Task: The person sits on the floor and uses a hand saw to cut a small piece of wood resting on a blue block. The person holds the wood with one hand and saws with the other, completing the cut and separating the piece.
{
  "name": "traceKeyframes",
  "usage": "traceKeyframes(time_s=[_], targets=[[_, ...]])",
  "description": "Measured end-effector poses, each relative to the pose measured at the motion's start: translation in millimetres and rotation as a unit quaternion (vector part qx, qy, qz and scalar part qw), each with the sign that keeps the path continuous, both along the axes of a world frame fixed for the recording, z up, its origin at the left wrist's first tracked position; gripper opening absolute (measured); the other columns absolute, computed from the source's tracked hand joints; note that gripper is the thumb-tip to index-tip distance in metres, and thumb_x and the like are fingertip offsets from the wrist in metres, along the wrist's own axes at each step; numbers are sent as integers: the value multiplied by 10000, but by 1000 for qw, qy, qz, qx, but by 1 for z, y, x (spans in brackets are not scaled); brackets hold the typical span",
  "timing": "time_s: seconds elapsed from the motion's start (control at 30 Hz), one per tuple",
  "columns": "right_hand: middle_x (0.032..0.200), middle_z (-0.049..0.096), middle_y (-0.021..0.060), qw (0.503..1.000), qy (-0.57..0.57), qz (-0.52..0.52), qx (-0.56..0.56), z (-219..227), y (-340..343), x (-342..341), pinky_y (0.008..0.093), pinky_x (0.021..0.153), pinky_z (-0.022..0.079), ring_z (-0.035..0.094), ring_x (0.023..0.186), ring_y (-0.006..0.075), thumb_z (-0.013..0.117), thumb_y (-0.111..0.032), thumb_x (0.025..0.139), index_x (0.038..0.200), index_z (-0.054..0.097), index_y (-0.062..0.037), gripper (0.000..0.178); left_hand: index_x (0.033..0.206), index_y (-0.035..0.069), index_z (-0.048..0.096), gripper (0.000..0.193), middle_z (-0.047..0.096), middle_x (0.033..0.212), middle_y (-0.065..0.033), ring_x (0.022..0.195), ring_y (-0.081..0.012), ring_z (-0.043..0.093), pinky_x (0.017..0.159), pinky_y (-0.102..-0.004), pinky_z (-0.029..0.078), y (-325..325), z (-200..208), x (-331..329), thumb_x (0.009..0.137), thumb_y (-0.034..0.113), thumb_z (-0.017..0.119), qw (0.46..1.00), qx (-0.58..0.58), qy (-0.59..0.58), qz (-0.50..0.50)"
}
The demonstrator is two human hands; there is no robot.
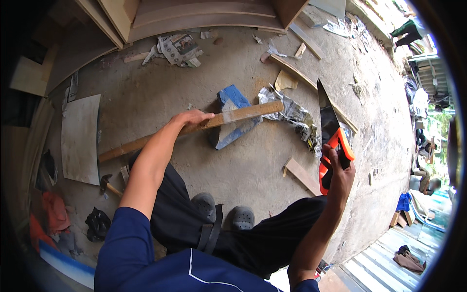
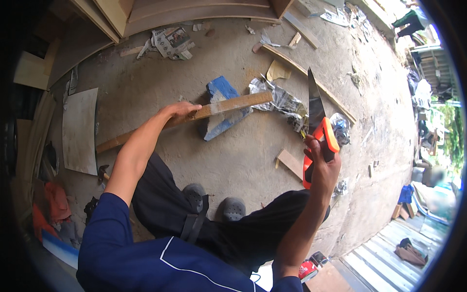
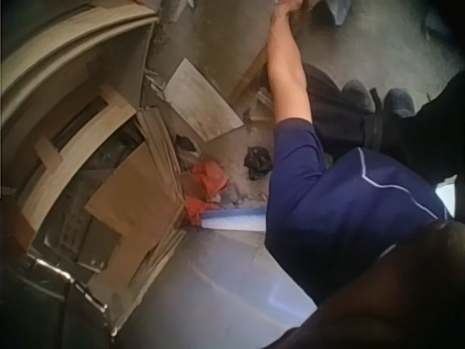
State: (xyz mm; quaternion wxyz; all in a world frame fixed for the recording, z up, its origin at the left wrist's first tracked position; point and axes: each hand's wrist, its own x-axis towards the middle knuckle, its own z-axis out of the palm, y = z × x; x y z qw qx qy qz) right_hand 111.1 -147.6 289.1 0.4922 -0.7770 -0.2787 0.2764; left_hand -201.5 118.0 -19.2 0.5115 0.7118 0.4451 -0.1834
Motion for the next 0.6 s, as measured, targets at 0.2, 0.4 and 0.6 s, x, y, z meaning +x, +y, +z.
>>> traceKeyframes(time_s=[0.2, 0.4, 0.6], targets=[[1048, 691, 126, 996, -9, 53, -75, 11, -8, -16, 361, 842, 534, 655, 981, 197, 659, -235, 919, 1251, 566, -2, 416, 1052, 77, 699, 434, 704, 1023, -114, 972, -223, 655, 861, -348, 494, -11, 18, -13, 788, 421, 706, 980, 68, -119, 141], [1059, 691, 114, 995, 16, 96, -30, -51, -11, -15, 285, 822, 519, 644, 938, 142, 646, -156, 928, 1277, 551, 8, 397, 809, 64, 695, 281, 698, 894, -121, 841, -279, 674, 742, -393, 523, -34, 66, 12, 736, 336, 708, 975, 205, -59, 57], [1045, 695, 92, 987, -27, 148, -56, -65, 6, -7, 295, 838, 511, 642, 935, 140, 633, -162, 939, 1230, 580, 4, 339, 803, 20, 683, 165, 665, 906, -176, 890, -369, 651, 800, -454, 531, -58, 50, 22, 800, 161, 599, 932, 353, -12, 84]])
